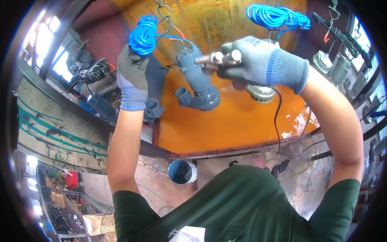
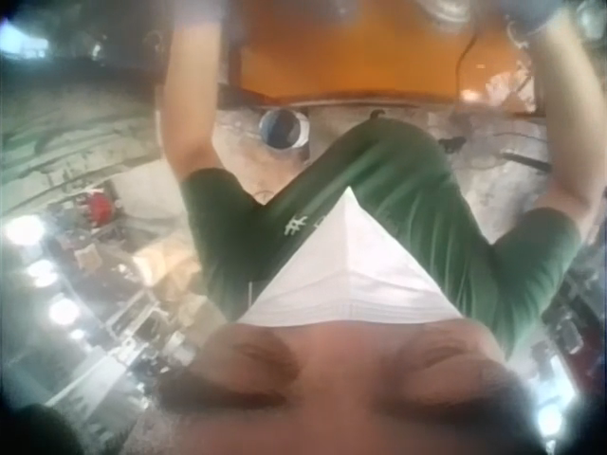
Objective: The person uses a spray gun to apply a coating to several metal pump housings hanging on hooks. The person sprays various sides of each housing, moves them by hand, and eventually puts down the spray gun to use pliers on the attachment point of one housing.
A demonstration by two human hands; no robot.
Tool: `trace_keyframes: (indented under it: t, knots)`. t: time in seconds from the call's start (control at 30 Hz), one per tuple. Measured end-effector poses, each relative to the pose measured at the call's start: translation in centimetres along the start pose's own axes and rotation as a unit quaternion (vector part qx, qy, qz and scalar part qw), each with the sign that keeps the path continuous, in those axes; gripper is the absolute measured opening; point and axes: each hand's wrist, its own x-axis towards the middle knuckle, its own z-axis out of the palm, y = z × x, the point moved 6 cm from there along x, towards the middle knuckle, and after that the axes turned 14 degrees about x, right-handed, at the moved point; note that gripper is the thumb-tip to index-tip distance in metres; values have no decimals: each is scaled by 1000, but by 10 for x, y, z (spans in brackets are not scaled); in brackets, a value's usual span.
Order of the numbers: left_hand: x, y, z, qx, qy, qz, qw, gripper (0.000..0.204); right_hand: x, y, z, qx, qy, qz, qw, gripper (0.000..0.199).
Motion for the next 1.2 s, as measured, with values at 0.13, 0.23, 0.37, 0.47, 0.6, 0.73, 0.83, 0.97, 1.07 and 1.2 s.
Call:
trace_keyframes:
  t: [0.13,0.23,0.37,0.47,0.6,0.73,0.83,0.97,1.07,1.2]
  knots:
    - [-21,19,10,39,-39,42,998,49,-16,7,17,10,-123,150,981,37]
    - [-33,27,27,-74,-133,39,988,51,-11,29,5,-42,108,-107,987,28]
    - [-48,30,27,-72,-153,13,985,55,-9,42,9,-91,109,-42,989,31]
    - [-82,6,-4,62,-150,106,981,57,-22,32,24,-5,-18,14,1000,31]
    - [-156,-126,-60,-87,-45,-119,988,46,-16,17,8,46,144,-78,985,31]
    - [-313,-295,-140,-91,163,-374,908,20,-13,9,14,-28,80,-105,991,26]
    - [-458,-373,-203,-100,238,-476,841,10,-24,22,33,19,-54,60,997,27]
    - [-605,-399,-267,112,217,-554,796,24,-37,30,37,29,73,23,997,28]
    - [-688,-407,-327,322,105,-537,773,27,-50,62,64,87,-69,30,993,31]
    - [-728,-383,-342,463,-124,-537,694,32,-113,109,117,255,-149,259,920,24]
